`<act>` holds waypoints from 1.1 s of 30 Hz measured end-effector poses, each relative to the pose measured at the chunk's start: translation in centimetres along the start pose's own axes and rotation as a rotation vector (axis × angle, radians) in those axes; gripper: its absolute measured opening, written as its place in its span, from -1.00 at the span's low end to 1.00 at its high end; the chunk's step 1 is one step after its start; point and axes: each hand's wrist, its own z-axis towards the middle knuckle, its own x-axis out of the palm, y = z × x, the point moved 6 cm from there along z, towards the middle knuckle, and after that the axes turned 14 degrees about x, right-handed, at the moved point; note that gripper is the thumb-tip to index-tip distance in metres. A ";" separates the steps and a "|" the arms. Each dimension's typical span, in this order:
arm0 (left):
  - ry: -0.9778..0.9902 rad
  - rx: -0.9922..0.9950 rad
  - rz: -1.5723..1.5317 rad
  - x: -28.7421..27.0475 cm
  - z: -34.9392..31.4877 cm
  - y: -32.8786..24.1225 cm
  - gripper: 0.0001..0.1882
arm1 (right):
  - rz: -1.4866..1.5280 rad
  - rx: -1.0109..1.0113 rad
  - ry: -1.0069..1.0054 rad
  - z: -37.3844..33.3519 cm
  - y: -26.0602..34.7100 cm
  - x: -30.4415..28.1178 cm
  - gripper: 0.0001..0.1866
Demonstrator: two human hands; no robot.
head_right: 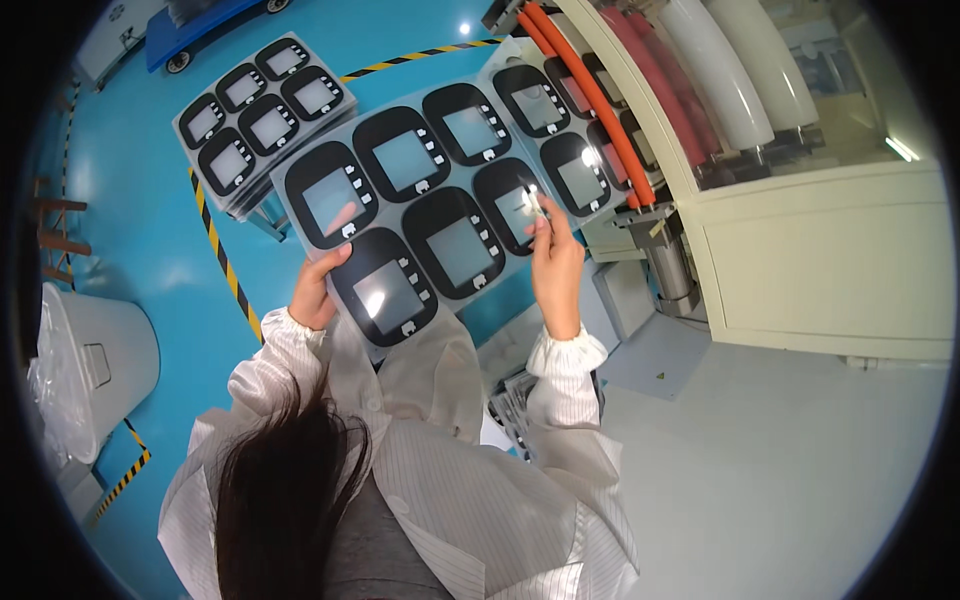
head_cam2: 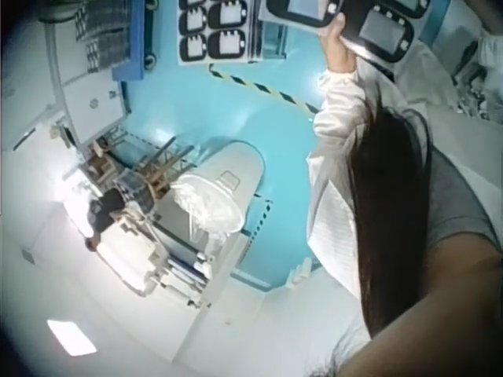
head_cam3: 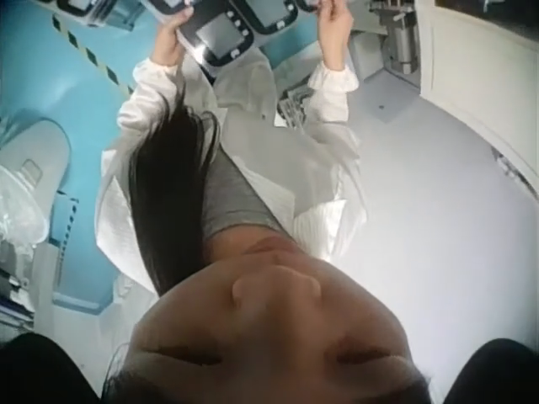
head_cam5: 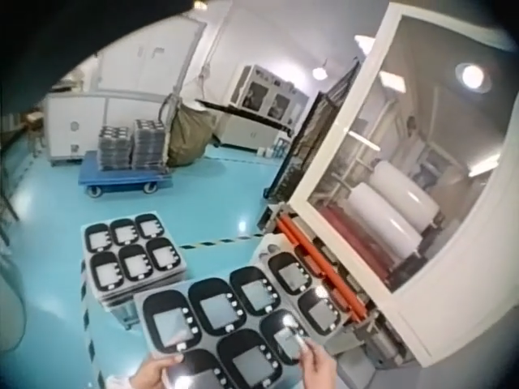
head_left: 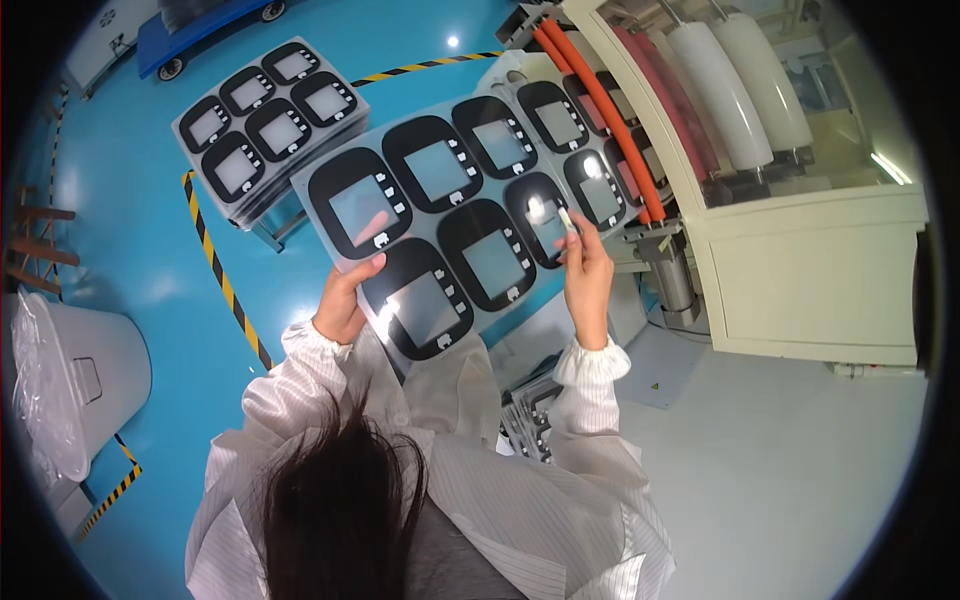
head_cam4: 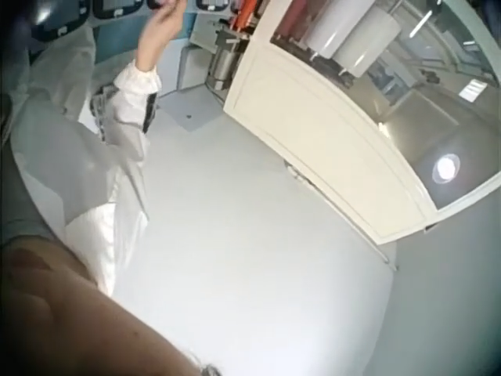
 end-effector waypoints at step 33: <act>-0.122 0.012 0.201 2.7 -4.7 -5.3 -0.29 | -0.465 -0.355 0.129 12.7 8.1 12.8 -0.72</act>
